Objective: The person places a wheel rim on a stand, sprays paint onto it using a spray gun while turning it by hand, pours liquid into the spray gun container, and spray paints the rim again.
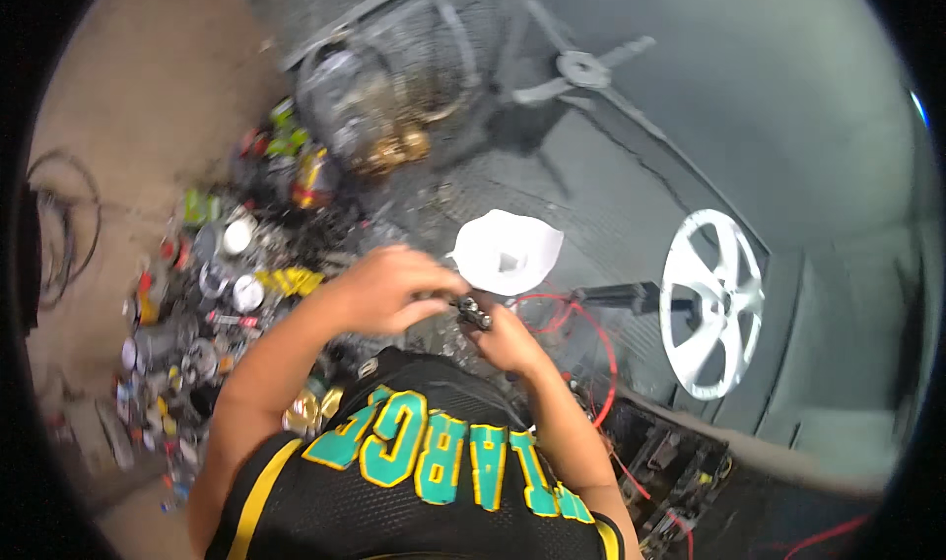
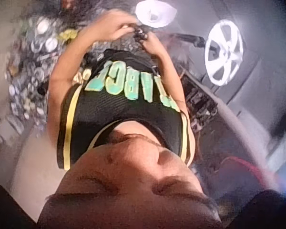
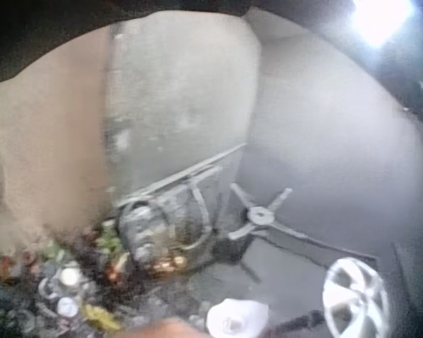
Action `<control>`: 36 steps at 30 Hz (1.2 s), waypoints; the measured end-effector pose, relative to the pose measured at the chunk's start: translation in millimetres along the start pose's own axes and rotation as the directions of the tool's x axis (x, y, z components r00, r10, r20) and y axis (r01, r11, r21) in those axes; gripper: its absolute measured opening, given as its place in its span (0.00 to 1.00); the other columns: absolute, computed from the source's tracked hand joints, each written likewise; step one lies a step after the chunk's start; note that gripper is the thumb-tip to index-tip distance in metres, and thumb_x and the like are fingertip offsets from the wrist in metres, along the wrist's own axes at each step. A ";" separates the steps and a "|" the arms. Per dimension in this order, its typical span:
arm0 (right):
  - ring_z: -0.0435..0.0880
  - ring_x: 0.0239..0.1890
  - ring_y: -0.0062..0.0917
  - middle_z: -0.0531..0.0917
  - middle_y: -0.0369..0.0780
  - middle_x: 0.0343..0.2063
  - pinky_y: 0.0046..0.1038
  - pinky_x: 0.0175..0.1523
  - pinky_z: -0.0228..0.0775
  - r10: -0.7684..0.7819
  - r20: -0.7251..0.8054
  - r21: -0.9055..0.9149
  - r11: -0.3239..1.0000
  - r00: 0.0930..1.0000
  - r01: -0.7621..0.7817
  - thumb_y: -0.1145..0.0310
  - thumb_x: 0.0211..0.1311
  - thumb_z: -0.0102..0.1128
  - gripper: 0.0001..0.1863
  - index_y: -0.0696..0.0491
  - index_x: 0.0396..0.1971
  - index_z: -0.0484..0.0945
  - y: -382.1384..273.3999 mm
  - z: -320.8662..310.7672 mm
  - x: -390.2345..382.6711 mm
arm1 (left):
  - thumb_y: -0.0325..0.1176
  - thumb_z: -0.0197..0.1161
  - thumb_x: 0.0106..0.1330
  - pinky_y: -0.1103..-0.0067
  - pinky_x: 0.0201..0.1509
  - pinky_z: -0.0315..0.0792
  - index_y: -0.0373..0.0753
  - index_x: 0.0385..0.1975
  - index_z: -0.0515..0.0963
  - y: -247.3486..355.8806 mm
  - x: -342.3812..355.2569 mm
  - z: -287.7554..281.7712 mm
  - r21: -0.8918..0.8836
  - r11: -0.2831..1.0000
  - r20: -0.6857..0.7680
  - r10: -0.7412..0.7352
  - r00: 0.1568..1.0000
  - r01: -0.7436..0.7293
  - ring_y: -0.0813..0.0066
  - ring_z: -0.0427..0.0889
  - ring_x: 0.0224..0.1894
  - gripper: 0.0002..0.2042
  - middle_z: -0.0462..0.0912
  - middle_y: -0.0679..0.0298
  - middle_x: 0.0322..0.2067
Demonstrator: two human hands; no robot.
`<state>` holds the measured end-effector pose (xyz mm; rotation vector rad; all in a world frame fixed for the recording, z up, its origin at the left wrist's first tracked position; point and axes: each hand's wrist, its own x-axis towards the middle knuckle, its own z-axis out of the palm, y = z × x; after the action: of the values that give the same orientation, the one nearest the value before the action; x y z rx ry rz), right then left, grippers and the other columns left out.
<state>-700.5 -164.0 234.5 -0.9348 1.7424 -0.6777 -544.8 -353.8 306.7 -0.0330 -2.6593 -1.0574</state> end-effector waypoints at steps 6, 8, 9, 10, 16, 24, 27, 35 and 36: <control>0.84 0.44 0.30 0.84 0.49 0.46 0.32 0.50 0.75 -0.288 -0.504 -0.209 0.955 0.814 0.208 0.65 0.64 0.63 0.32 0.55 0.66 0.66 61.0 -13.5 3.0 | 0.29 0.64 0.60 0.70 0.40 0.76 0.38 0.36 0.83 7.4 -23.0 67.5 -0.386 0.893 0.125 -0.199 0.972 0.232 0.58 0.84 0.34 0.07 0.85 0.57 0.33; 0.77 0.59 0.37 0.79 0.53 0.55 0.35 0.63 0.66 -0.152 -0.425 -0.032 0.988 0.892 0.153 0.66 0.64 0.63 0.30 0.56 0.65 0.68 47.9 -17.8 -21.3 | 0.27 0.63 0.59 0.71 0.42 0.76 0.36 0.35 0.83 14.0 -26.2 88.7 -0.372 0.884 0.197 -0.224 0.954 0.284 0.57 0.85 0.36 0.06 0.85 0.55 0.32; 0.76 0.61 0.39 0.77 0.54 0.57 0.36 0.64 0.66 -0.119 -0.379 0.071 0.985 0.918 0.157 0.66 0.64 0.63 0.30 0.56 0.65 0.68 48.6 -20.3 -36.8 | 0.27 0.63 0.59 0.70 0.42 0.77 0.35 0.35 0.83 20.5 -24.0 96.3 -0.360 0.896 0.207 -0.195 0.959 0.260 0.57 0.85 0.36 0.06 0.85 0.55 0.32; 0.75 0.63 0.40 0.76 0.54 0.59 0.36 0.65 0.65 -0.175 -0.420 -0.009 0.982 0.890 0.188 0.67 0.63 0.63 0.31 0.56 0.65 0.67 47.6 -23.0 -56.9 | 0.27 0.64 0.59 0.70 0.43 0.77 0.35 0.35 0.83 26.2 -22.5 103.2 -0.369 0.894 0.223 -0.182 0.958 0.256 0.57 0.85 0.37 0.06 0.85 0.55 0.32; 0.69 0.67 0.44 0.72 0.56 0.61 0.36 0.69 0.60 -0.084 -0.498 0.081 0.986 0.863 0.143 0.69 0.63 0.59 0.31 0.61 0.65 0.65 76.0 -40.5 -95.1 | 0.28 0.64 0.60 0.71 0.43 0.77 0.34 0.37 0.83 51.7 10.7 159.1 -0.363 0.887 0.312 -0.173 0.934 0.285 0.60 0.86 0.37 0.08 0.86 0.54 0.34; 0.83 0.49 0.27 0.81 0.44 0.52 0.28 0.56 0.73 0.138 -0.452 0.512 0.849 0.881 0.130 0.72 0.66 0.56 0.32 0.49 0.70 0.62 90.4 -79.2 -208.5 | 0.28 0.64 0.61 0.71 0.45 0.78 0.34 0.43 0.82 122.0 70.0 255.7 -0.378 0.922 0.435 0.097 0.895 0.084 0.63 0.86 0.38 0.12 0.86 0.53 0.35; 0.82 0.48 0.24 0.82 0.41 0.50 0.27 0.55 0.73 0.043 -0.658 0.408 0.860 0.752 0.307 0.77 0.65 0.56 0.31 0.50 0.69 0.63 133.4 -92.8 -242.1 | 0.25 0.65 0.59 0.73 0.42 0.79 0.35 0.44 0.82 181.1 108.0 254.8 -0.441 0.898 0.151 0.053 0.987 0.019 0.66 0.85 0.37 0.13 0.84 0.54 0.34; 0.74 0.60 0.48 0.77 0.55 0.54 0.40 0.63 0.66 0.017 -0.765 0.159 0.974 0.644 0.162 0.74 0.57 0.54 0.25 0.59 0.57 0.71 189.1 -82.1 -336.3 | 0.23 0.66 0.57 0.68 0.42 0.76 0.40 0.45 0.81 252.1 169.0 312.3 -0.371 0.877 0.161 0.383 0.910 -0.304 0.54 0.81 0.39 0.15 0.80 0.56 0.38; 0.74 0.60 0.48 0.77 0.56 0.53 0.40 0.63 0.66 0.059 -0.757 0.199 0.969 0.651 0.144 0.73 0.56 0.54 0.25 0.59 0.57 0.71 195.3 -78.2 -344.4 | 0.23 0.66 0.56 0.68 0.42 0.77 0.40 0.44 0.81 254.6 170.4 321.4 -0.362 0.863 0.182 0.437 0.881 -0.353 0.55 0.81 0.40 0.15 0.80 0.56 0.38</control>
<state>-760.1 232.4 280.7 -0.5258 2.2898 -1.4412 -757.0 36.2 299.5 -0.8065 -2.4921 -1.3932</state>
